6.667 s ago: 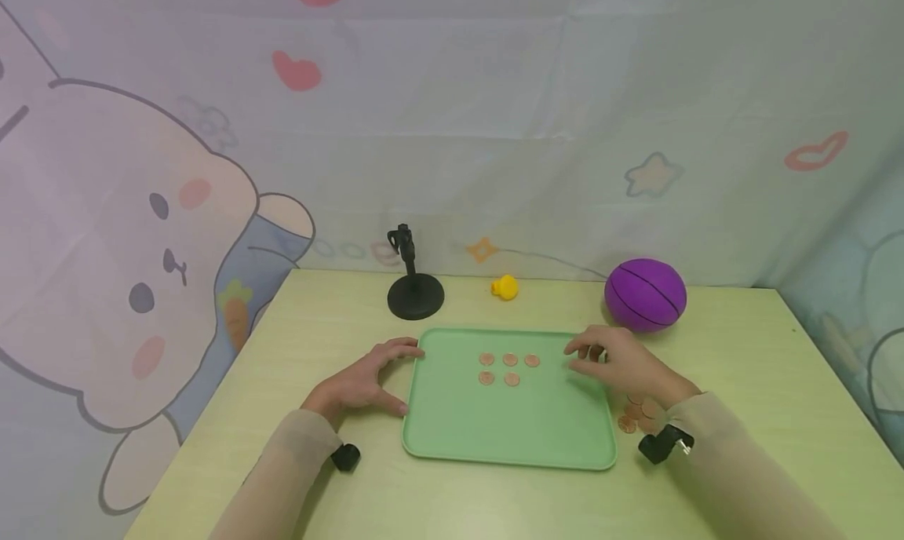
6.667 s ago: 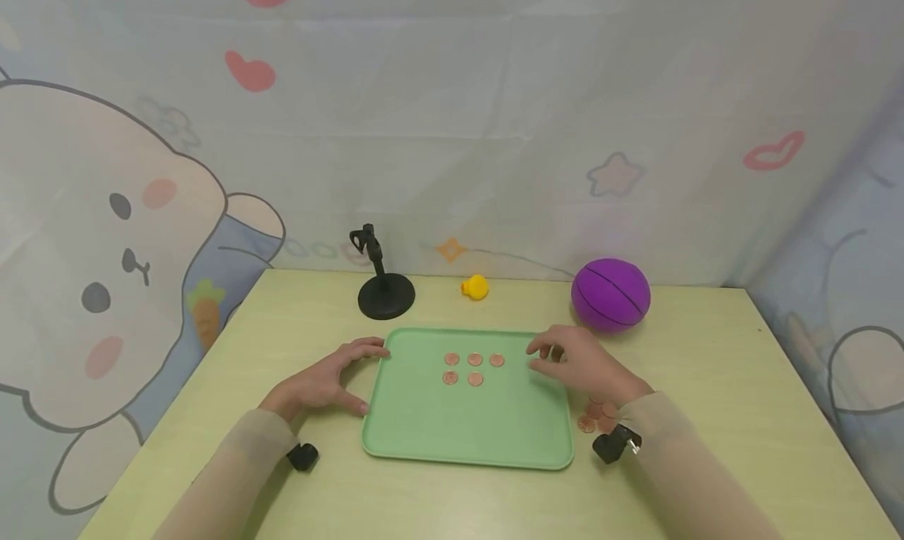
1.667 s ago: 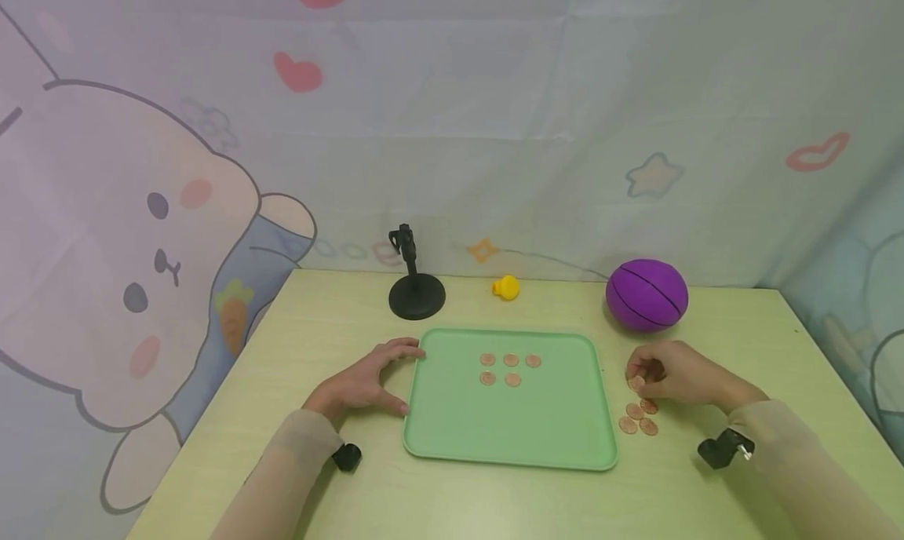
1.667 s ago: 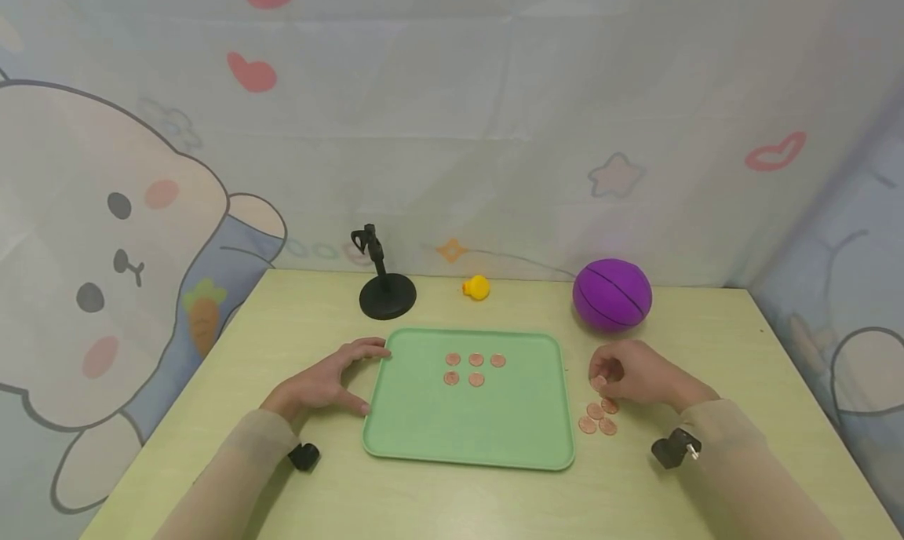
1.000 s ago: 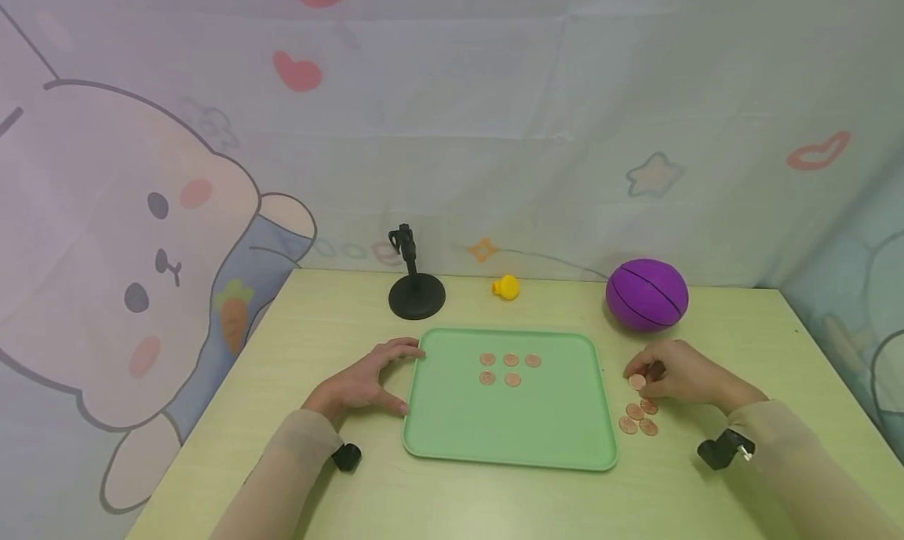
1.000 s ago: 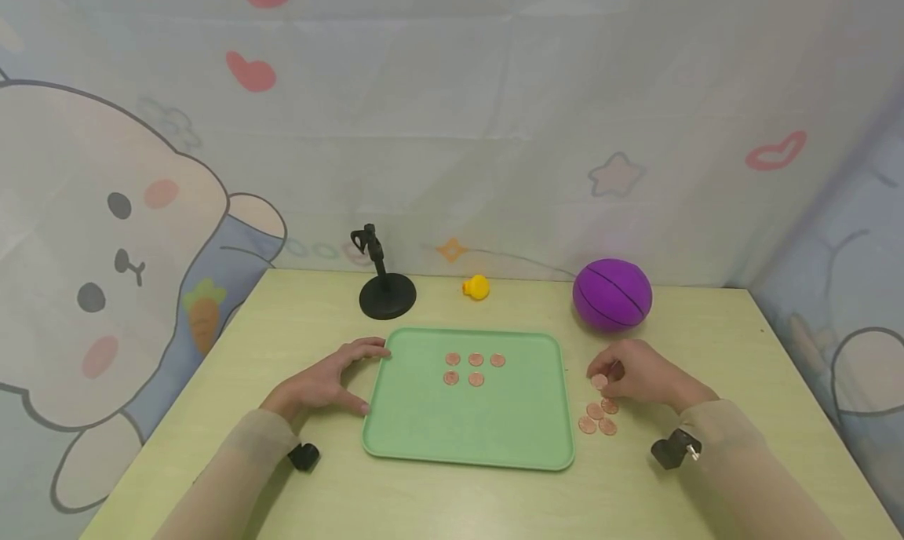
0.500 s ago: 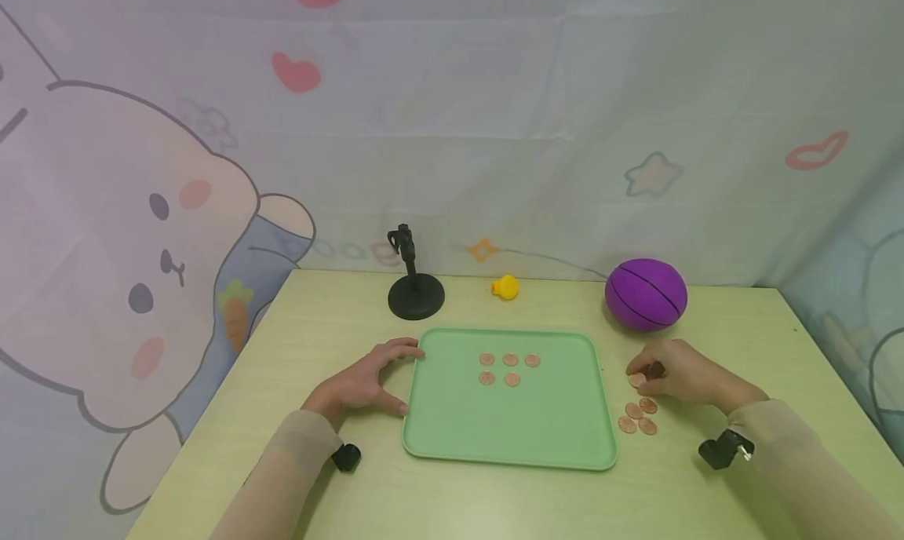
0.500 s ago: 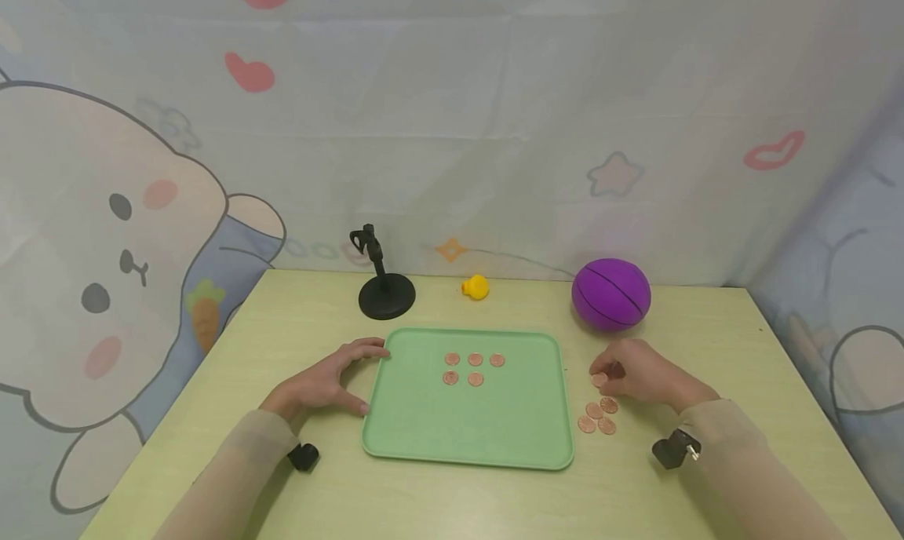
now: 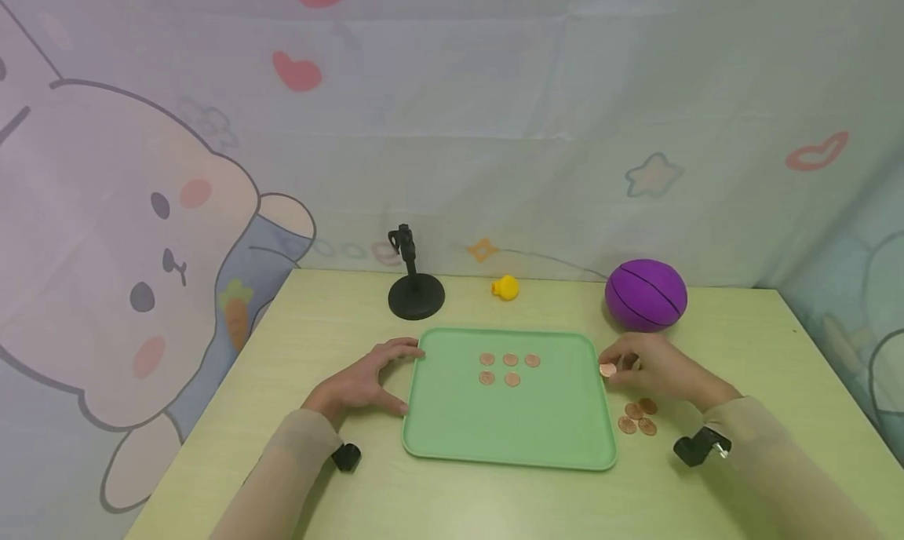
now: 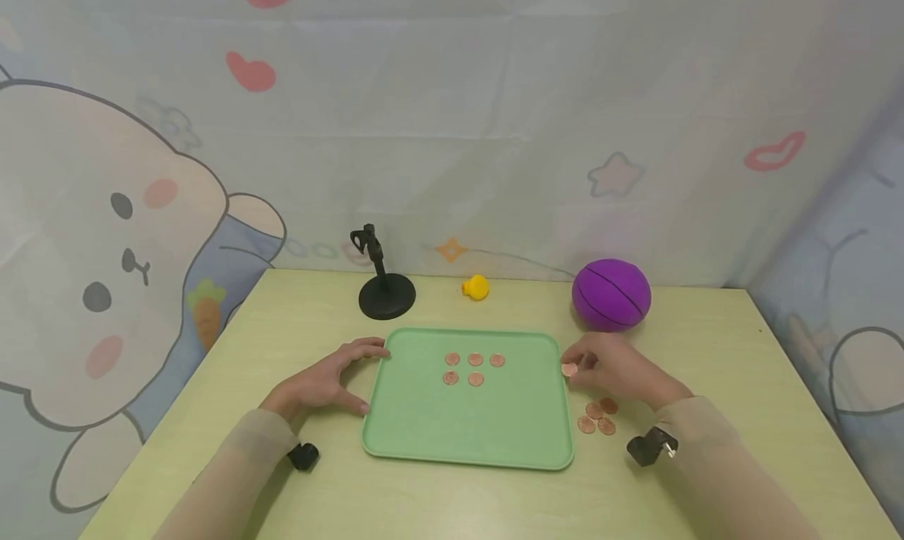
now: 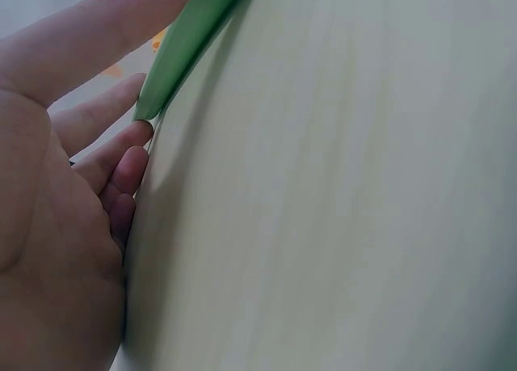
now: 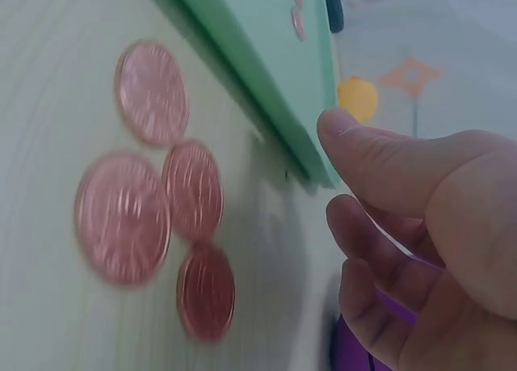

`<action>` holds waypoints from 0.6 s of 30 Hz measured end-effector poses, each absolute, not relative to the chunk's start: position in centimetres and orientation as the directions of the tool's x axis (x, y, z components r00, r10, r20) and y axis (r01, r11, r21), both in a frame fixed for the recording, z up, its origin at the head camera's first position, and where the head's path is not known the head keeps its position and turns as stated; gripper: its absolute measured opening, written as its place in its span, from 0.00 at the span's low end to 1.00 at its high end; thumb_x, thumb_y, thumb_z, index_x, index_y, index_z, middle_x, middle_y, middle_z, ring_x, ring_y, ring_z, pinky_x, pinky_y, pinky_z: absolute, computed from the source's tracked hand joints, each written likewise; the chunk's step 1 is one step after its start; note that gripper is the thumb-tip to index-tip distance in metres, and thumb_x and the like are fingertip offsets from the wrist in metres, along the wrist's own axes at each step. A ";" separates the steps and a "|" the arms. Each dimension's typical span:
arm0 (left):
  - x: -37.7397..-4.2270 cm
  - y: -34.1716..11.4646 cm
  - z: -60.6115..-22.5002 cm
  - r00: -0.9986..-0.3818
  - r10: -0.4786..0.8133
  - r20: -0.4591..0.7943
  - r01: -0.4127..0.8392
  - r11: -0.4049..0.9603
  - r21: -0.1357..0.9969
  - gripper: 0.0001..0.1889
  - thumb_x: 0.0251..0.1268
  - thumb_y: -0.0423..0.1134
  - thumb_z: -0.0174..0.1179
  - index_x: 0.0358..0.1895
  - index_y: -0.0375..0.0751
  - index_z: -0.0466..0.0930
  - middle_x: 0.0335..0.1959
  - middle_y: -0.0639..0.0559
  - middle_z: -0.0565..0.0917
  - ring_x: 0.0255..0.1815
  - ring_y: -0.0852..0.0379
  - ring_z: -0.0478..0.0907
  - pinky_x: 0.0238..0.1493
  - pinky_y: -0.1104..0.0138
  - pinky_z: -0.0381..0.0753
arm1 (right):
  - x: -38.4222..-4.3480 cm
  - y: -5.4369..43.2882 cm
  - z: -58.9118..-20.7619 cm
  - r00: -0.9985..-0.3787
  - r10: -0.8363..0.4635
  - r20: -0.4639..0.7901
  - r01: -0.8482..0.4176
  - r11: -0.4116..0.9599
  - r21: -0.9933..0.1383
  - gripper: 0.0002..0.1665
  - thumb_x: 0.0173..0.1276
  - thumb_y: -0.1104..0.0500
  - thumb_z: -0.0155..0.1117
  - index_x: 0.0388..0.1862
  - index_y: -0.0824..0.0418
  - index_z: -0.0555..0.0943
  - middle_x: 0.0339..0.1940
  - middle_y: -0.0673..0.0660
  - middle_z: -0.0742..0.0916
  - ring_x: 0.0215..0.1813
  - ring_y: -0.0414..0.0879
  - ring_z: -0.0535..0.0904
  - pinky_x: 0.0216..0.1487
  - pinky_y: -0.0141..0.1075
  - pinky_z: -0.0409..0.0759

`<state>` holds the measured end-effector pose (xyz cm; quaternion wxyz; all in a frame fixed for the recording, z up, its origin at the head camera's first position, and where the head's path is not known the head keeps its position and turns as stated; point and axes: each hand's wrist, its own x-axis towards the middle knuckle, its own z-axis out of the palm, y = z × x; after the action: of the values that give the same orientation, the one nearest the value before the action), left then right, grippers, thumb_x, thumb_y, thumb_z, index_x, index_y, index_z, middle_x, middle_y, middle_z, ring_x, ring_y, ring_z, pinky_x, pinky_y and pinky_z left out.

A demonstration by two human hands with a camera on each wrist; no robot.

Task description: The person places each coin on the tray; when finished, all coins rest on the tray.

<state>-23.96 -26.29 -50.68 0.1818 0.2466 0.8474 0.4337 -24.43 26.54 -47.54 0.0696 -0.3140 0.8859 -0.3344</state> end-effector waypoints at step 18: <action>-23.9 -26.1 -50.5 -0.811 0.579 -0.085 0.272 0.501 0.821 0.46 0.46 0.39 0.85 0.73 0.51 0.75 0.84 0.49 0.58 0.85 0.41 0.46 0.79 0.38 0.45 | -24.9 21.4 -47.9 -0.773 -0.631 0.060 -0.522 0.580 -0.626 0.14 0.68 0.60 0.77 0.52 0.57 0.90 0.47 0.47 0.89 0.41 0.38 0.83 0.45 0.36 0.83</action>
<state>-23.95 -26.11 -50.49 0.1780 0.2510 0.8479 0.4316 -24.86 21.41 -47.87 0.0849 -0.3257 0.8846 -0.3227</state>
